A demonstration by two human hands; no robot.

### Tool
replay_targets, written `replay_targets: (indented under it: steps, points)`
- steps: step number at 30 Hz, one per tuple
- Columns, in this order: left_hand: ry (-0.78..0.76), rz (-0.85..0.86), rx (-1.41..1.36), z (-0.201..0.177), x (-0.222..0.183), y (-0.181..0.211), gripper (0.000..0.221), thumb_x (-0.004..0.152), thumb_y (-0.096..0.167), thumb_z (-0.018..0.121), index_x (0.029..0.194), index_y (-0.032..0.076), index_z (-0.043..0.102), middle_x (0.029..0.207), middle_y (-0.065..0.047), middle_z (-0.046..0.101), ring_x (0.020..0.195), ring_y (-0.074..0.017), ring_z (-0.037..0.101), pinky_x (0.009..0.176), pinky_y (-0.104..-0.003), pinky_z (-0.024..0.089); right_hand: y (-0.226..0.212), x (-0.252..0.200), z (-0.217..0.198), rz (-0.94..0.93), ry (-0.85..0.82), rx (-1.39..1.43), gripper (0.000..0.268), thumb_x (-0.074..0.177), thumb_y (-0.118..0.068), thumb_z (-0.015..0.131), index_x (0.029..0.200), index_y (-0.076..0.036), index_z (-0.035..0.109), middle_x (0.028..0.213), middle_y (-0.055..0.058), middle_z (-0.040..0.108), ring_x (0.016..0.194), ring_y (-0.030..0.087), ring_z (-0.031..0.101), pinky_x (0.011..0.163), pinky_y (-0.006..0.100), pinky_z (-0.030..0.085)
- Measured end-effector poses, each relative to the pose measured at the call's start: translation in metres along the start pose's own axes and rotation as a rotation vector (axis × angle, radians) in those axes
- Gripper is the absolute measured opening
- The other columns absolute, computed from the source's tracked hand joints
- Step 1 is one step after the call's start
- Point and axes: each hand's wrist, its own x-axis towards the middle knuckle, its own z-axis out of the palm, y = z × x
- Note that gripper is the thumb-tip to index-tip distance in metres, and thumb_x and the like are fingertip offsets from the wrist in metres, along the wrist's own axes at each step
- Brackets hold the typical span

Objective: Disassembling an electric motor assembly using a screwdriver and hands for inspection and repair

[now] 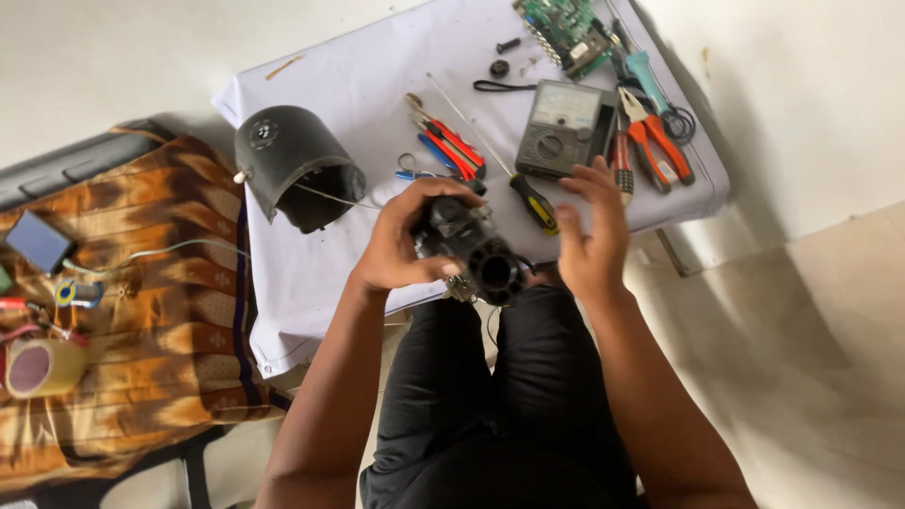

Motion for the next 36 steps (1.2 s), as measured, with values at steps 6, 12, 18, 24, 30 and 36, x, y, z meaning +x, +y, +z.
replay_targets:
  steps: [6, 12, 18, 24, 30, 36]
  points:
    - [0.138, 0.159, 0.249, 0.019, 0.028, -0.007, 0.066, 0.073, 0.039, 0.098, 0.116, 0.001, 0.066, 0.114, -0.019, 0.068, 0.108, -0.0372, 0.069, 0.1, -0.048, 0.051, -0.116, 0.07, -0.038, 0.142, -0.471, 0.122, 0.084, 0.087, -0.045, 0.077, 0.153, -0.003, 0.048, 0.137, 0.025, 0.06, 0.136, 0.034, 0.052, 0.117, 0.053, 0.035]
    - [0.484, -0.002, 0.443, 0.008, 0.006, 0.024, 0.039, 0.089, 0.038, 0.081, 0.116, 0.013, 0.066, 0.128, -0.011, 0.057, 0.128, -0.0273, 0.057, 0.113, -0.043, 0.045, -0.139, 0.092, -0.053, 0.56, -0.484, -0.143, 0.024, 0.096, -0.013, 0.071, 0.119, -0.008, 0.066, 0.126, 0.01, 0.062, 0.091, 0.02, 0.07, 0.066, 0.031, 0.067]
    - [0.923, -0.452, 0.309, -0.016, -0.065, 0.024, 0.014, 0.095, 0.027, 0.069, 0.096, 0.014, 0.065, 0.09, 0.002, 0.067, 0.08, -0.0092, 0.061, 0.073, -0.027, 0.052, -0.153, 0.123, -0.065, 0.85, -0.707, -0.6, 0.032, 0.09, -0.028, 0.077, 0.114, -0.011, 0.063, 0.111, 0.006, 0.071, 0.069, 0.028, 0.072, 0.07, 0.033, 0.046]
    - [0.863, -0.844, 0.064, 0.004, -0.096, 0.033, 0.013, 0.089, 0.027, 0.071, 0.094, 0.016, 0.066, 0.092, 0.004, 0.068, 0.084, -0.0077, 0.06, 0.076, -0.025, 0.046, -0.157, 0.142, -0.056, 0.656, -1.129, -1.006, 0.089, 0.064, -0.041, 0.091, 0.144, -0.024, 0.056, 0.144, -0.001, 0.062, 0.124, 0.026, 0.061, 0.097, 0.039, 0.047]
    - [0.817, -0.816, -0.233, 0.02, -0.109, 0.012, 0.015, 0.093, 0.014, 0.07, 0.105, 0.009, 0.062, 0.099, -0.005, 0.064, 0.086, -0.015, 0.062, 0.08, -0.028, 0.055, -0.147, 0.127, -0.052, 0.217, -1.128, -1.17, 0.062, 0.076, -0.042, 0.075, 0.135, -0.029, 0.061, 0.124, 0.001, 0.069, 0.115, 0.03, 0.063, 0.089, 0.051, 0.053]
    - [0.825, -0.928, -0.43, 0.035, -0.099, 0.021, 0.039, 0.093, 0.022, 0.067, 0.126, 0.008, 0.052, 0.114, -0.015, 0.067, 0.102, -0.0234, 0.064, 0.085, -0.035, 0.055, -0.183, 0.157, -0.023, 0.413, -1.182, -1.115, 0.064, 0.072, -0.047, 0.079, 0.131, -0.026, 0.069, 0.092, 0.009, 0.079, 0.092, 0.031, 0.07, 0.08, 0.04, 0.052]
